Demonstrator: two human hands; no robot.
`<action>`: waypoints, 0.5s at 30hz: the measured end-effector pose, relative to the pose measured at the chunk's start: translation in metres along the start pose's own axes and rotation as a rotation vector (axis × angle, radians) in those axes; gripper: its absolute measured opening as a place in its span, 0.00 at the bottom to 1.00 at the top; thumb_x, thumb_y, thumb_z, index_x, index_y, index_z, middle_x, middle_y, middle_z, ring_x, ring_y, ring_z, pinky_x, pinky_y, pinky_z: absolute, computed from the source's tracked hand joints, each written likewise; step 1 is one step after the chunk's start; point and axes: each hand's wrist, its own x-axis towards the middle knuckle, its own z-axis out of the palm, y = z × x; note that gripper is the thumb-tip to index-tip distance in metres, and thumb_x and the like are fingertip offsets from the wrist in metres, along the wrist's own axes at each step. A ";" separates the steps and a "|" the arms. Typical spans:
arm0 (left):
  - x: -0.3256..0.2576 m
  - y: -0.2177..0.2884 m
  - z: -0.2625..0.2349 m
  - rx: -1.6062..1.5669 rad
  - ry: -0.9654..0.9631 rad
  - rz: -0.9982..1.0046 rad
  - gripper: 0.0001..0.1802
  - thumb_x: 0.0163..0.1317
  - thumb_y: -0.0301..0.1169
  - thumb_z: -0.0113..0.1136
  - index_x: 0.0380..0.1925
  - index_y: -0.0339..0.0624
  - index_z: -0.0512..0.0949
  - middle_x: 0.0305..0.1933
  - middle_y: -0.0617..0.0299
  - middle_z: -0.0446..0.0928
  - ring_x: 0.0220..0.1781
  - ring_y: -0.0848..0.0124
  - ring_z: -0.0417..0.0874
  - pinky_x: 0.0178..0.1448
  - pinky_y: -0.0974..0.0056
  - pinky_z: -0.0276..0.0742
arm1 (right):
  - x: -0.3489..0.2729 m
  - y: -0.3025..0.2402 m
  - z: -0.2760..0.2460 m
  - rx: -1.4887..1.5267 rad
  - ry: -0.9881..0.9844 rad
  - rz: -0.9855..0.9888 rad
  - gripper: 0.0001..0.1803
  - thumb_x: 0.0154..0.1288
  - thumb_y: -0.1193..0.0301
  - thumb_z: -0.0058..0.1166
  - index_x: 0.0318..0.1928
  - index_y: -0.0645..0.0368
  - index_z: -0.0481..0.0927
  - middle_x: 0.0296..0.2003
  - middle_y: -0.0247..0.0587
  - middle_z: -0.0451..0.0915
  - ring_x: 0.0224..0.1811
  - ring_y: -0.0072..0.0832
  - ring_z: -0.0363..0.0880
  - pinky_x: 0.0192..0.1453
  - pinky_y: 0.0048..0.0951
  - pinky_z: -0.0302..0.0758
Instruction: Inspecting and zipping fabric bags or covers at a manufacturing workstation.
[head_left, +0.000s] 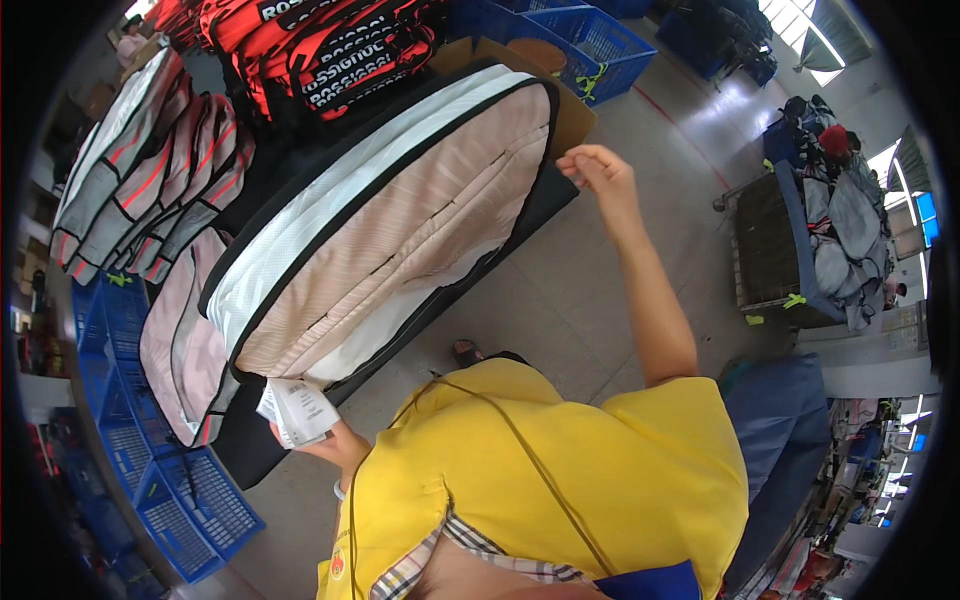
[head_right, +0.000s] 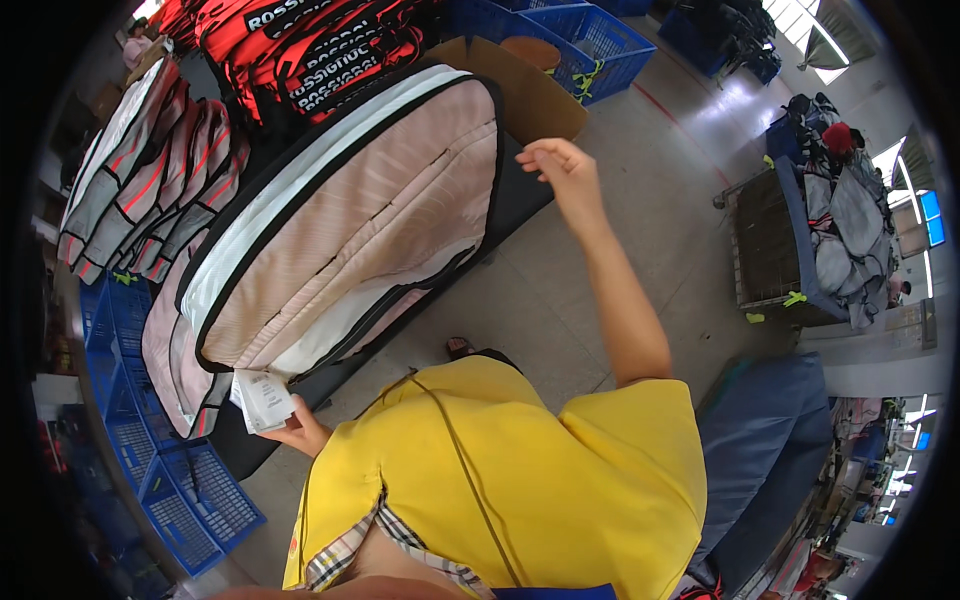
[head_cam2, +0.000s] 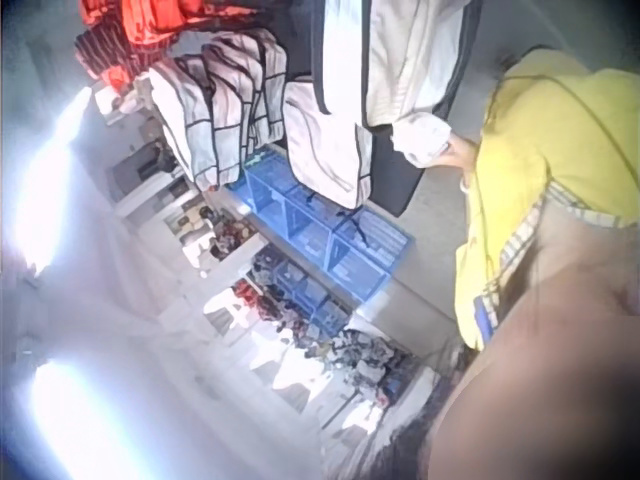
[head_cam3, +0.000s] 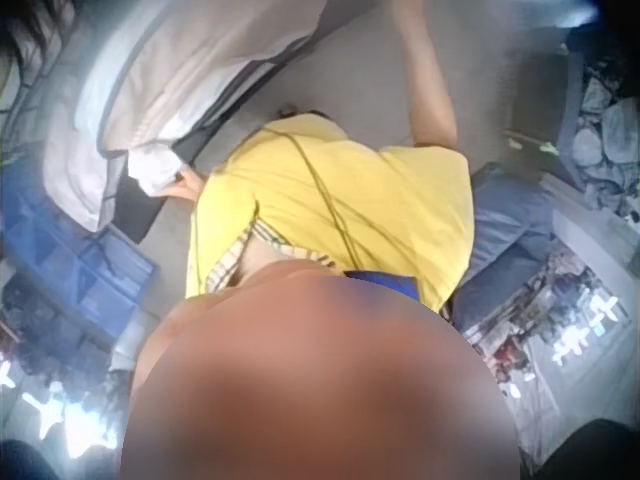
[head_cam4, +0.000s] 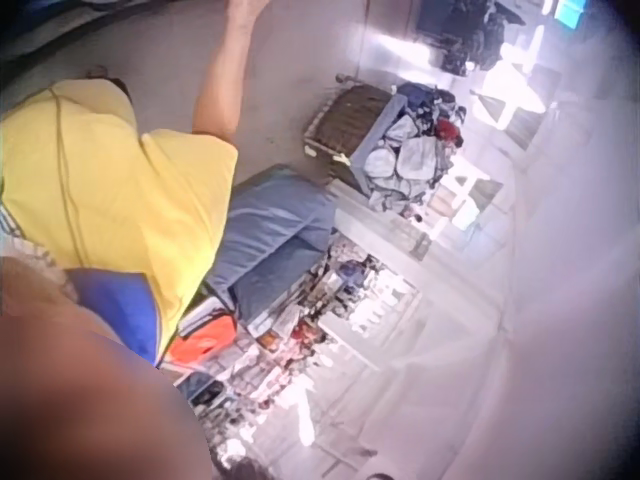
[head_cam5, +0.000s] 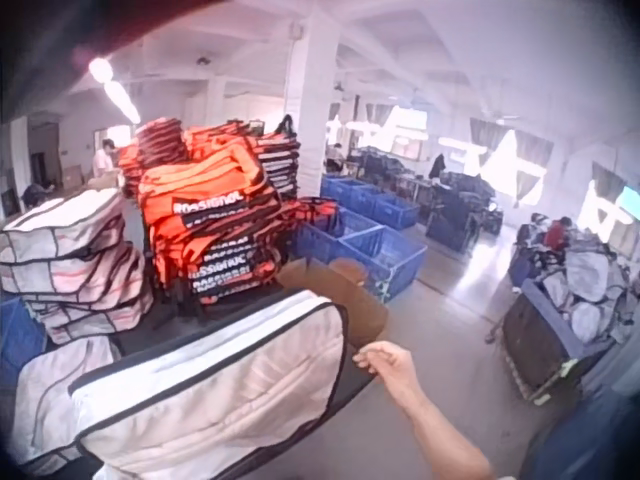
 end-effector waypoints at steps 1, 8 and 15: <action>0.018 0.021 0.008 -0.038 -0.044 0.091 0.39 0.65 0.32 0.55 0.71 0.40 0.47 0.75 0.42 0.52 0.74 0.53 0.60 0.73 0.50 0.60 | -0.003 0.006 0.009 -0.061 -0.005 -0.090 0.16 0.68 0.73 0.55 0.55 0.61 0.74 0.46 0.37 0.83 0.45 0.20 0.80 0.50 0.22 0.73; 0.072 0.111 0.048 0.087 -0.190 0.174 0.45 0.65 0.33 0.61 0.73 0.36 0.45 0.75 0.45 0.52 0.73 0.54 0.59 0.76 0.51 0.52 | 0.018 -0.014 0.063 0.078 0.013 -0.384 0.27 0.62 0.77 0.62 0.60 0.59 0.67 0.44 0.39 0.82 0.45 0.21 0.79 0.49 0.20 0.72; 0.147 0.081 0.081 0.083 -0.204 0.022 0.41 0.65 0.32 0.64 0.70 0.25 0.54 0.72 0.44 0.59 0.72 0.62 0.60 0.75 0.63 0.52 | 0.023 0.002 0.091 -0.231 0.208 -0.748 0.26 0.59 0.81 0.65 0.55 0.60 0.68 0.39 0.36 0.81 0.38 0.18 0.76 0.43 0.20 0.74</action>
